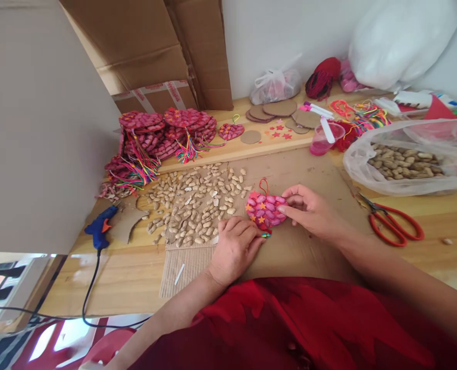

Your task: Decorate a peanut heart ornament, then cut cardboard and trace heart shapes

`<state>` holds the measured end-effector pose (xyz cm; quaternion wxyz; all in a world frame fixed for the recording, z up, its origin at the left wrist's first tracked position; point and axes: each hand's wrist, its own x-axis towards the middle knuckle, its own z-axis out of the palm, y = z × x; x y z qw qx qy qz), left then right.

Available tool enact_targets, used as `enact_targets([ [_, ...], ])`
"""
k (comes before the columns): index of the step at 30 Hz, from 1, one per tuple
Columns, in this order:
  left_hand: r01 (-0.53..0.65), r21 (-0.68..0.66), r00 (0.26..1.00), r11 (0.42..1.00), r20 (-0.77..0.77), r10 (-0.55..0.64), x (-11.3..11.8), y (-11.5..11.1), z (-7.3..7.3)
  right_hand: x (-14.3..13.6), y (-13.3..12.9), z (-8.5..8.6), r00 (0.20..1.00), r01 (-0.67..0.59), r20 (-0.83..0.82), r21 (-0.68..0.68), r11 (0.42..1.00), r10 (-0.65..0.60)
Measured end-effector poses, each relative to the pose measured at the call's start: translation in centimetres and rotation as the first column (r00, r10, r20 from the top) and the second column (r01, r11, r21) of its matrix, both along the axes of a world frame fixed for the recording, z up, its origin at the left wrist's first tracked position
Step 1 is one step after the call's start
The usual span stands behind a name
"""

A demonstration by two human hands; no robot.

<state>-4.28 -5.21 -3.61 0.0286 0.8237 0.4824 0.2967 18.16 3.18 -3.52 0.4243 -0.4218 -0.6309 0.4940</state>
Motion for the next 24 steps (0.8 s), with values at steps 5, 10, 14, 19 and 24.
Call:
enact_targets([
  [5, -0.038, -0.273, 0.745, 0.961, 0.633, 0.209, -0.3, 0.6, 0.5, 0.5, 0.3, 0.3, 0.979, 0.078, -0.188, 0.023, 0.997, -0.073],
  [10, 0.075, -0.407, 0.524, 0.91, 0.793, 0.311, 0.2, 2.3, 2.0, 0.8, -0.5, 1.0, 0.958, 0.057, -0.285, 0.061, 0.997, -0.038],
  [14, 0.223, -0.488, 0.462, 0.844, 0.816, 0.349, 1.2, 3.3, 3.3, 0.5, -1.3, 1.1, 0.96, 0.019, -0.28, 0.062, 0.998, -0.001],
  [19, 0.279, -0.474, 0.411, 0.835, 0.845, 0.343, 1.8, 3.8, 3.1, 0.3, -1.6, 1.6, 0.965, -0.026, -0.26, 0.041, 0.999, 0.036],
  [24, 0.317, -0.471, 0.407, 0.823, 0.852, 0.33, 2.1, 3.5, 2.5, -0.3, -1.5, 2.5, 0.987, -0.068, -0.145, -0.032, 0.997, 0.063],
])
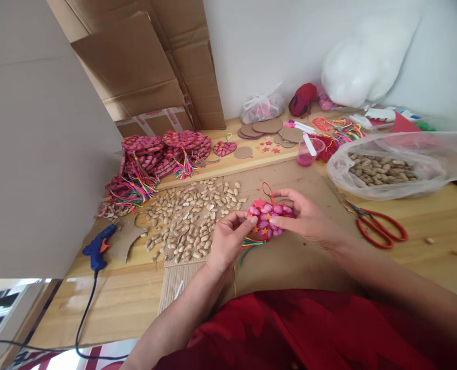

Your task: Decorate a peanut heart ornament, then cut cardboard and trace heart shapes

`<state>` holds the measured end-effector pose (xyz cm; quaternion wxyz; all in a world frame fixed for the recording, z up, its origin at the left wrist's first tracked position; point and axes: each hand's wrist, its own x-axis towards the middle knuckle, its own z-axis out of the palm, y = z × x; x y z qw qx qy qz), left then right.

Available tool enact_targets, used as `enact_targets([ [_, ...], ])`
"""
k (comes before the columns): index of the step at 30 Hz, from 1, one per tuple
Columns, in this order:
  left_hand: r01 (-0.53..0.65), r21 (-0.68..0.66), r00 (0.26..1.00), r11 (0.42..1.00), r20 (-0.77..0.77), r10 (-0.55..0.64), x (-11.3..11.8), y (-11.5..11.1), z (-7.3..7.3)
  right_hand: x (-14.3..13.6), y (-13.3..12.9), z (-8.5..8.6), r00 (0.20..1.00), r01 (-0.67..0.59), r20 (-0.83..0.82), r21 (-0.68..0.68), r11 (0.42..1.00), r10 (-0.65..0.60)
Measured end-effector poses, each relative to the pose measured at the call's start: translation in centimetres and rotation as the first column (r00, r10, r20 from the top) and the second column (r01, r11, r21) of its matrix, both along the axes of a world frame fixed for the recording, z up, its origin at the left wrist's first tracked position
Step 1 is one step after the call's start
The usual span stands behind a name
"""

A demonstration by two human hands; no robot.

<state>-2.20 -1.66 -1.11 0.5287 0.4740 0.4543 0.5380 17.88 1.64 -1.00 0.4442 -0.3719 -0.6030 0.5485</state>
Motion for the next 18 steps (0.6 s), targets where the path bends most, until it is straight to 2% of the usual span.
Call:
enact_targets([
  [4, 0.025, 0.001, 1.0, 1.0, -0.008, -0.025, -0.1, 0.0, -0.3, -0.6, 0.1, 0.4, 1.0, 0.014, 0.028, -0.051, 0.999, -0.013],
  [10, 0.029, -0.019, 1.0, 0.999, -0.009, -0.03, -0.6, 0.3, -0.9, -1.2, 0.1, 0.5, 0.997, 0.024, 0.072, -0.053, 0.998, -0.02],
  [15, 0.023, -0.024, 1.0, 0.999, -0.021, -0.024, -0.8, 0.5, -0.9, -1.6, 0.2, 0.2, 0.997, 0.02, 0.072, -0.048, 0.999, -0.016],
  [18, 0.023, -0.013, 0.999, 1.0, -0.031, -0.023, -0.9, 0.5, -0.8, -1.6, 0.4, 0.6, 0.996, -0.013, 0.082, -0.059, 0.998, 0.017],
])
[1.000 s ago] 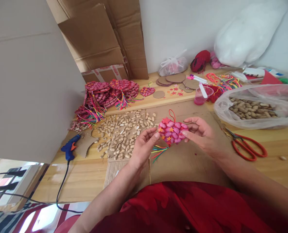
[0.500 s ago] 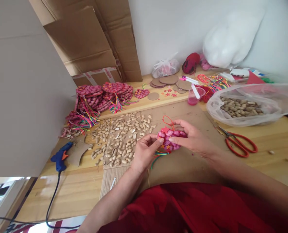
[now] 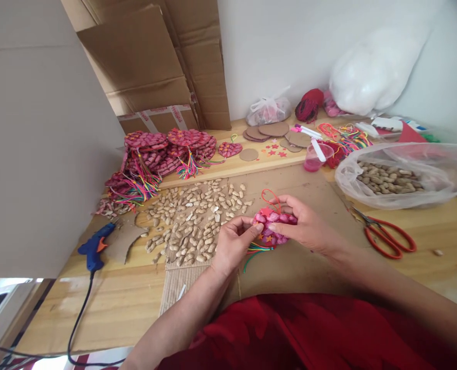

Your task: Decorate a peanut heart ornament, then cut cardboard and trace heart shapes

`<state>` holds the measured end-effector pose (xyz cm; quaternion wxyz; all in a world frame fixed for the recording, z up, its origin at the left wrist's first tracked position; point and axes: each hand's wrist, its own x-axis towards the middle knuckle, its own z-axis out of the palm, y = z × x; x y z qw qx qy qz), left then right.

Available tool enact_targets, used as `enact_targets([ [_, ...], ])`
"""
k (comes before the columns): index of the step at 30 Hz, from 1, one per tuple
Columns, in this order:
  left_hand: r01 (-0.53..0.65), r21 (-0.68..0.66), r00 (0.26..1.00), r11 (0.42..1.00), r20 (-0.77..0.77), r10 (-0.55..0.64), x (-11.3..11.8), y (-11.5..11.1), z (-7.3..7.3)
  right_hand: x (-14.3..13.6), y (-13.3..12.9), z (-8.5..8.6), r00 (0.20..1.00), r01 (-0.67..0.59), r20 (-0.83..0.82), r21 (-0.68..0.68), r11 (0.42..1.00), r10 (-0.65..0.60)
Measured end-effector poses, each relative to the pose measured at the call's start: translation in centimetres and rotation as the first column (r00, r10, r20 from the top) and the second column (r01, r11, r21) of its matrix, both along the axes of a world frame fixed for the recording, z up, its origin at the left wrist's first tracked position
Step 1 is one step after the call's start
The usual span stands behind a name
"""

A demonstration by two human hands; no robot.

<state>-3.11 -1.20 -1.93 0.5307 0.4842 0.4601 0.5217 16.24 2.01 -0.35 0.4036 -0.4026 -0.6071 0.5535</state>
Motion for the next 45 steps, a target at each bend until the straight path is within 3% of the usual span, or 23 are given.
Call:
enact_targets([
  [5, 0.023, 0.011, 1.0, 1.0, -0.019, -0.023, 0.1, -0.2, 0.1, 0.0, 0.4, 1.8, 0.994, -0.106, 0.002, -0.044, 0.993, 0.107],
  [13, 0.061, -0.04, 0.998, 0.997, 0.021, -0.06, 0.2, -0.6, 0.0, -1.3, 0.6, 2.3, 1.0, 0.013, 0.005, 0.051, 0.999, -0.013],
  [17, 0.049, -0.039, 0.997, 0.998, 0.066, -0.047, 0.2, -0.5, 0.3, -1.1, 0.7, 2.2, 0.999, -0.008, -0.034, 0.049, 0.999, 0.01],
  [21, -0.002, -0.02, 0.994, 1.0, 0.111, 0.004, 0.2, -0.3, 0.7, -0.3, 0.7, 1.7, 0.998, -0.06, -0.041, -0.062, 0.996, 0.057],
  [24, -0.028, -0.025, 0.989, 0.999, 0.143, 0.032, 0.3, -0.2, 0.7, 0.1, 0.2, 1.1, 0.998, -0.07, 0.008, -0.048, 0.996, 0.07],
  [29, -0.003, -0.05, 0.984, 0.999, 0.176, 0.012, 0.3, -0.1, 0.8, 0.0, -0.4, 0.7, 1.0, 0.007, 0.023, -0.09, 0.996, -0.005],
  [34, 0.063, -0.058, 0.984, 0.996, 0.171, -0.052, 0.3, -0.2, 0.6, 0.1, -0.4, 0.7, 0.998, 0.051, -0.03, -0.114, 0.992, -0.055],
  [45, -0.103, 0.09, 0.984, 0.991, 0.156, 0.088, -0.2, 0.4, -0.9, -1.9, -0.8, -1.4, 0.946, 0.07, -0.309, -0.092, 0.993, -0.095],
])
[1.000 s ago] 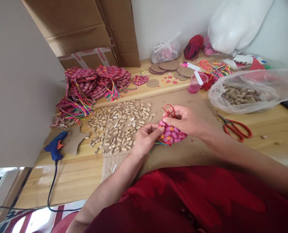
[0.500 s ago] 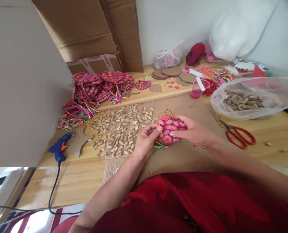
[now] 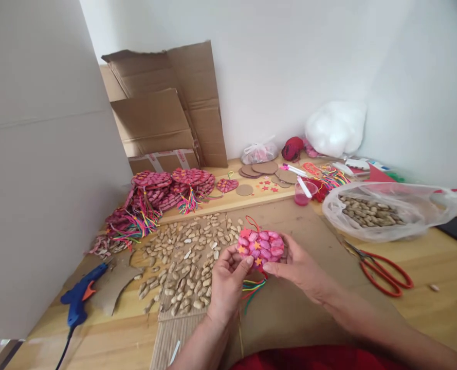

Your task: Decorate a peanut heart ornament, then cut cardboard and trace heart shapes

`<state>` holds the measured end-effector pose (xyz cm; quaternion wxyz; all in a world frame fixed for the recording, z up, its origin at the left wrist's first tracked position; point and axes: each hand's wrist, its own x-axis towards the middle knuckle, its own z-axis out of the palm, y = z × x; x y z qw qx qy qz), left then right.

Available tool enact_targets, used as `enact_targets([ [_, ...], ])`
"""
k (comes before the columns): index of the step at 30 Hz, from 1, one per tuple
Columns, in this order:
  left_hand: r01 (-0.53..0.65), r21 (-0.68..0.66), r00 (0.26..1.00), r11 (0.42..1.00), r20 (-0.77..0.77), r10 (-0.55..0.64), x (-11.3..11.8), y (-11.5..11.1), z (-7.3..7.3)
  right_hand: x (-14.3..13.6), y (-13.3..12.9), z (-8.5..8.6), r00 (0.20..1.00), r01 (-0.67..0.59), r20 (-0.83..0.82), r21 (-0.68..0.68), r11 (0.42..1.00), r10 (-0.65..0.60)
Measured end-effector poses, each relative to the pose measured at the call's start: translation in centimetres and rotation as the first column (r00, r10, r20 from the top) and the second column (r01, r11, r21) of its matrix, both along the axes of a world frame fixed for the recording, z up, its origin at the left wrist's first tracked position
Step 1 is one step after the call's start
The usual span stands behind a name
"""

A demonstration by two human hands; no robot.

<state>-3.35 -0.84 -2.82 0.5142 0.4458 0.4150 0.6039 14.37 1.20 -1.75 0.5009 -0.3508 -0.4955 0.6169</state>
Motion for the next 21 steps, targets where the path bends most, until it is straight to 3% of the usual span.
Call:
enact_targets([
  [2, 0.001, 0.007, 1.0, 1.0, -0.005, -0.001, 0.1, -0.1, 0.0, -0.6, -0.2, 0.0, 0.998, 0.014, -0.057, 0.016, 1.0, -0.013],
  [7, -0.004, 0.001, 1.0, 1.0, 0.001, 0.004, 0.6, -0.4, 0.2, -1.4, -0.4, 0.1, 0.999, 0.025, -0.021, 0.027, 0.999, -0.025],
  [14, -0.021, -0.011, 1.0, 1.0, 0.013, 0.021, 0.4, -0.1, 0.1, -0.2, -0.2, 0.0, 0.997, -0.077, 0.02, -0.02, 0.997, 0.077],
  [21, 0.087, -0.041, 0.996, 0.995, 0.005, -0.087, 0.6, -0.9, 0.6, 0.4, 0.7, -0.3, 0.998, -0.03, -0.048, -0.023, 0.999, 0.028],
])
